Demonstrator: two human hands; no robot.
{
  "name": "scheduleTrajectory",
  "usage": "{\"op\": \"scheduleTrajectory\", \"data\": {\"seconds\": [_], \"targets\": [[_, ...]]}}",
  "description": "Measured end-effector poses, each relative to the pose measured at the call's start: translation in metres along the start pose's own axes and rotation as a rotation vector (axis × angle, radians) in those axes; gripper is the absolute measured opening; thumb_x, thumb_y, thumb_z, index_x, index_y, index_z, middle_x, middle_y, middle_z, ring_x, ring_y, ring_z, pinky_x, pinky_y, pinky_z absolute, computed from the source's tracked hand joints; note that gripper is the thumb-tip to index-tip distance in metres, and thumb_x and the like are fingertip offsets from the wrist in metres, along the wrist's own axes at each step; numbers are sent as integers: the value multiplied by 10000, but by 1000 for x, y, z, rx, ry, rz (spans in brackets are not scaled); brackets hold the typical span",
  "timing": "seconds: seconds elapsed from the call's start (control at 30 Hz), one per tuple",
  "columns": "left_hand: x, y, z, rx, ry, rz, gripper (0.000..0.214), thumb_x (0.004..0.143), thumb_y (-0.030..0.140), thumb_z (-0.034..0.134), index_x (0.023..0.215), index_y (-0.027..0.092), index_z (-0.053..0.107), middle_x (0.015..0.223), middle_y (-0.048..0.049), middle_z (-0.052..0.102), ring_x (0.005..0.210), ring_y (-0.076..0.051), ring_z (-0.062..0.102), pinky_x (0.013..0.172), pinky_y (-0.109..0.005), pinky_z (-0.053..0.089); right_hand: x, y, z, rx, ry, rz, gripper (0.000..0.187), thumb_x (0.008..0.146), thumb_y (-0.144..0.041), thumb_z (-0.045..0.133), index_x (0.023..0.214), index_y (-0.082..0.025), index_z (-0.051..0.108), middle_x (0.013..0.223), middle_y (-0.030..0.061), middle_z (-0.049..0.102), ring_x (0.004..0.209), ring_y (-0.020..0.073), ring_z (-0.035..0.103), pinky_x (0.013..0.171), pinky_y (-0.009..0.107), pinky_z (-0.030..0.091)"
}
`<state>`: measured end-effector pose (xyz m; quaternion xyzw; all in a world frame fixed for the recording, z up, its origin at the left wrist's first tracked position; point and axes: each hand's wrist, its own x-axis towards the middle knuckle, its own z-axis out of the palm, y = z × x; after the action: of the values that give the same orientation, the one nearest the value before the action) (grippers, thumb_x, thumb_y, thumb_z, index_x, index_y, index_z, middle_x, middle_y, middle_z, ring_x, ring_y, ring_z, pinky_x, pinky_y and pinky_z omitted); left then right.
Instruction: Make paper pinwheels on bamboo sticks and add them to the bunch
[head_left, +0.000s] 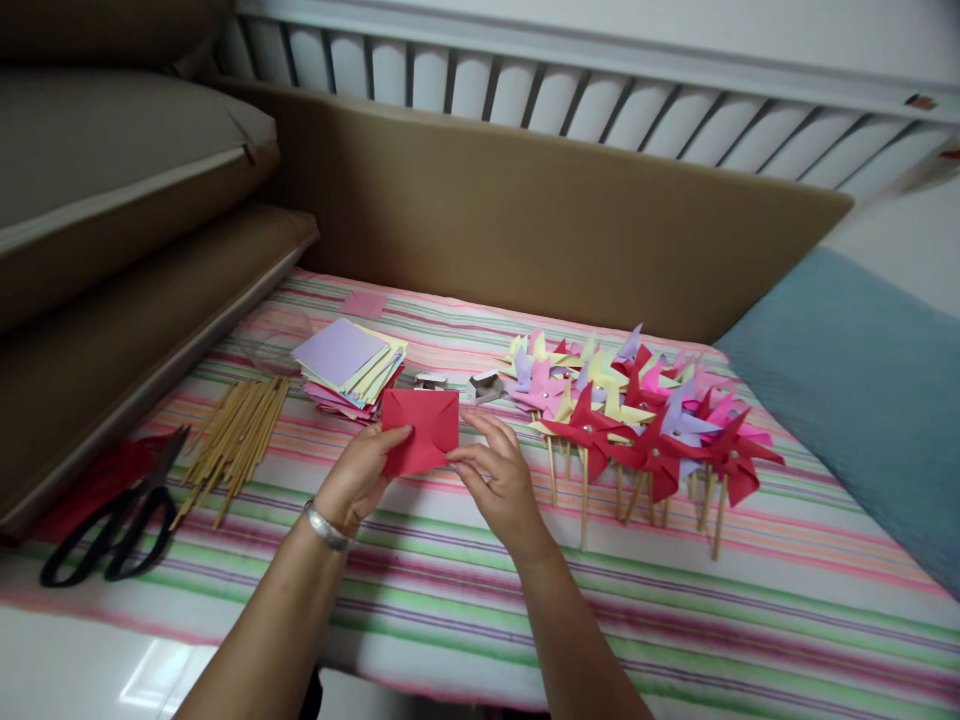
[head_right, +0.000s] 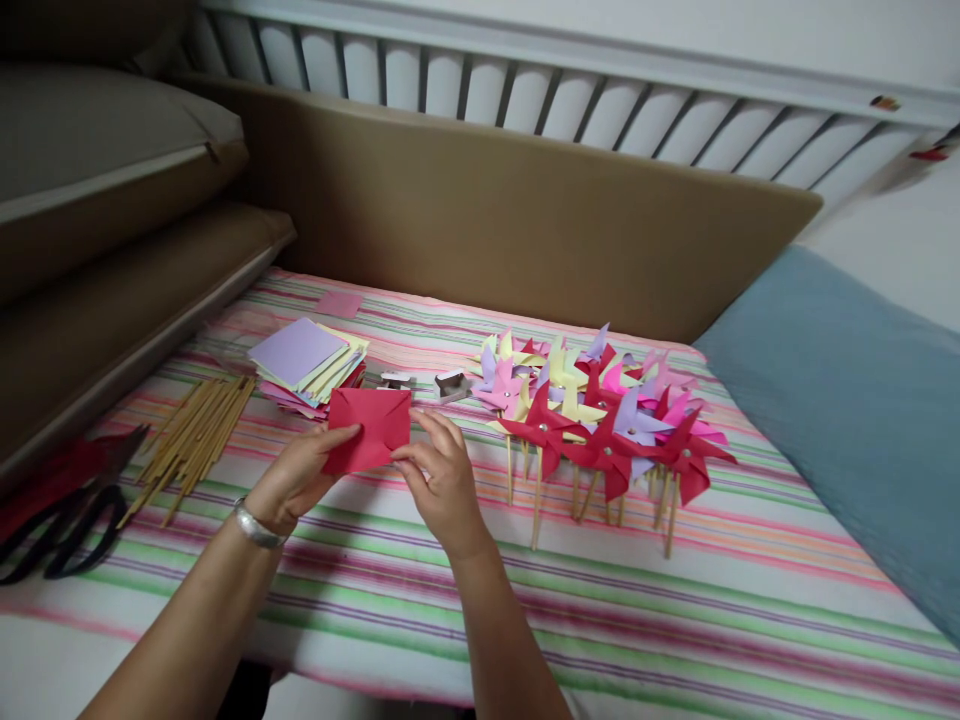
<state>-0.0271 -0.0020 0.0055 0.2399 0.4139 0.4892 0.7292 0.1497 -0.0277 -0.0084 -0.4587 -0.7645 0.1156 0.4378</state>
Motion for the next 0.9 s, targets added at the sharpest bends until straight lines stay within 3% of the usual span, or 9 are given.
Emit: {"op": "scheduleTrajectory", "data": {"seconds": [0.17,0.3,0.47,0.8,0.9], "targets": [[-1,-4,5,135,-31,43,329,581,260,758,860,96,700,713,-72,728,615,-171,642,654,-270,474,0,-6,1,16,-70,96,91,812,-208,601,797,-229,689,1405,58,436,1375,253,233,1077,459,286],[0,-11,7,246,-50,49,296,568,287,761,788,97,704,672,-60,712,584,-149,607,622,-257,445,0,-9,3,9,-54,155,74,792,-216,618,759,-227,684,1433,52,401,1396,260,180,1085,478,262],[0,-15,9,309,-40,14,258,557,282,765,721,95,697,629,-49,691,577,-145,586,614,-260,433,1,-8,4,-4,2,210,61,775,-233,628,735,-217,671,1435,65,397,1392,271,190,1078,493,261],[-3,-11,11,312,-137,-2,285,563,257,770,796,97,730,702,-59,709,630,-149,600,671,-267,445,3,-10,7,2,47,294,61,755,-219,621,703,-202,649,1389,99,458,1362,292,265,1069,511,263],[-4,-12,11,367,-111,21,278,533,231,780,773,99,734,659,-47,696,608,-151,594,649,-266,445,2,-10,8,14,44,300,64,752,-221,624,693,-204,641,1374,100,474,1351,299,283,1060,525,266]]}}
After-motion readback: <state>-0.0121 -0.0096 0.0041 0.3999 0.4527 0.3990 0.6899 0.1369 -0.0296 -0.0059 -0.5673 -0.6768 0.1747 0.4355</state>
